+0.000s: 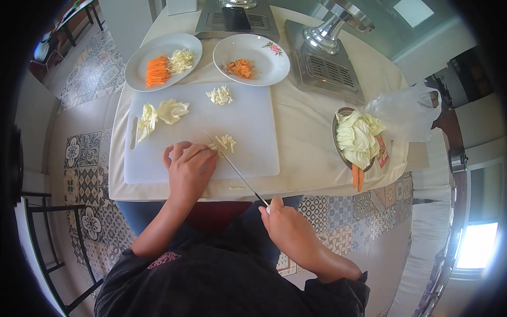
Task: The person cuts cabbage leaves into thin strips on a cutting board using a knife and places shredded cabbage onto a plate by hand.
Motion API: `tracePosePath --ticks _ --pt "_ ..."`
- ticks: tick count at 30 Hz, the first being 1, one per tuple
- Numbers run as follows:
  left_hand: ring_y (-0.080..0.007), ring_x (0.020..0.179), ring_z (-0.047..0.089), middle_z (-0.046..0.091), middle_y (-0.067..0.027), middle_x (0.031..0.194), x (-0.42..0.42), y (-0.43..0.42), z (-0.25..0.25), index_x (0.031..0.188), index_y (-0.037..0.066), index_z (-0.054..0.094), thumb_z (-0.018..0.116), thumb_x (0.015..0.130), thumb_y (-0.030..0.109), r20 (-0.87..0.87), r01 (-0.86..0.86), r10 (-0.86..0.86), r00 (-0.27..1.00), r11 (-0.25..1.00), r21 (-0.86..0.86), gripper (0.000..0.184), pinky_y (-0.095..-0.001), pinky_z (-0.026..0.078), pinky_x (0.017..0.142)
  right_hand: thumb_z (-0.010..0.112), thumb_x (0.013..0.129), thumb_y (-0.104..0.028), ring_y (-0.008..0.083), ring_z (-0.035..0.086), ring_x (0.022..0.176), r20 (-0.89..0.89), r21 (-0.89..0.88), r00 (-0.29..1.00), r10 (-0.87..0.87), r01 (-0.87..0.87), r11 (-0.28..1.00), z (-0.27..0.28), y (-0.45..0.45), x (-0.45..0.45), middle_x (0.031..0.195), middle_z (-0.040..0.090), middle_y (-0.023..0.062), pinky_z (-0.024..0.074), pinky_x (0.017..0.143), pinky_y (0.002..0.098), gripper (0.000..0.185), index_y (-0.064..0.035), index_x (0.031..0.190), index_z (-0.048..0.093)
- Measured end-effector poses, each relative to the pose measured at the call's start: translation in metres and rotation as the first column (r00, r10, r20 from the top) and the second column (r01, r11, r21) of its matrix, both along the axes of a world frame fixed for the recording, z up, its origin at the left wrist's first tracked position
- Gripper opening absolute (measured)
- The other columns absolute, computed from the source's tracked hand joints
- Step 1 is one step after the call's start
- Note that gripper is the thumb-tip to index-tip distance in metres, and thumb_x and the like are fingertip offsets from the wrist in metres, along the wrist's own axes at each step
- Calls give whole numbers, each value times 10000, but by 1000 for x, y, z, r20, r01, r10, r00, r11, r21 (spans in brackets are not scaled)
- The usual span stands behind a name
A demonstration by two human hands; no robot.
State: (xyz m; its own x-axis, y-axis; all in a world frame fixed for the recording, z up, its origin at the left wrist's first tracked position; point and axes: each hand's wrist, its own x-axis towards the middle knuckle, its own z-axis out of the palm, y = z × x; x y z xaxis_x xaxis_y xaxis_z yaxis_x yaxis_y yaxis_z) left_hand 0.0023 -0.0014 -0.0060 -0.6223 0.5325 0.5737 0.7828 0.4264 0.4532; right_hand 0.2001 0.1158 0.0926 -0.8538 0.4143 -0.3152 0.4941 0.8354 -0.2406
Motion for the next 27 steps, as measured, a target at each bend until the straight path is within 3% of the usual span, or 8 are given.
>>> tracePosePath --ticks 15,18,27 --pt "-177 1000 602 693 79 954 0 -1 -2 888 180 755 795 752 133 13 19 -19 1000 1000 -6 149 -471 323 1019 540 1026 -247 407 661 574 -174 32 984 34 -29 999 -31 0 -38 614 629 238 527 487 471 326 42 887 483" --pt "-175 998 603 691 82 948 0 -1 0 882 182 753 797 750 132 16 16 -16 1000 1000 -4 148 -475 324 1019 570 1013 -230 464 633 602 -155 -31 988 -27 22 999 -29 -2 -49 633 615 283 495 541 526 322 67 919 488" --pt "-174 998 604 689 89 947 1 0 -2 853 184 752 804 741 137 -30 -12 12 999 1000 10 132 -484 331 1017 559 1015 -242 402 671 594 -169 69 985 34 -22 997 -34 -4 -32 624 638 232 538 509 468 302 24 888 490"
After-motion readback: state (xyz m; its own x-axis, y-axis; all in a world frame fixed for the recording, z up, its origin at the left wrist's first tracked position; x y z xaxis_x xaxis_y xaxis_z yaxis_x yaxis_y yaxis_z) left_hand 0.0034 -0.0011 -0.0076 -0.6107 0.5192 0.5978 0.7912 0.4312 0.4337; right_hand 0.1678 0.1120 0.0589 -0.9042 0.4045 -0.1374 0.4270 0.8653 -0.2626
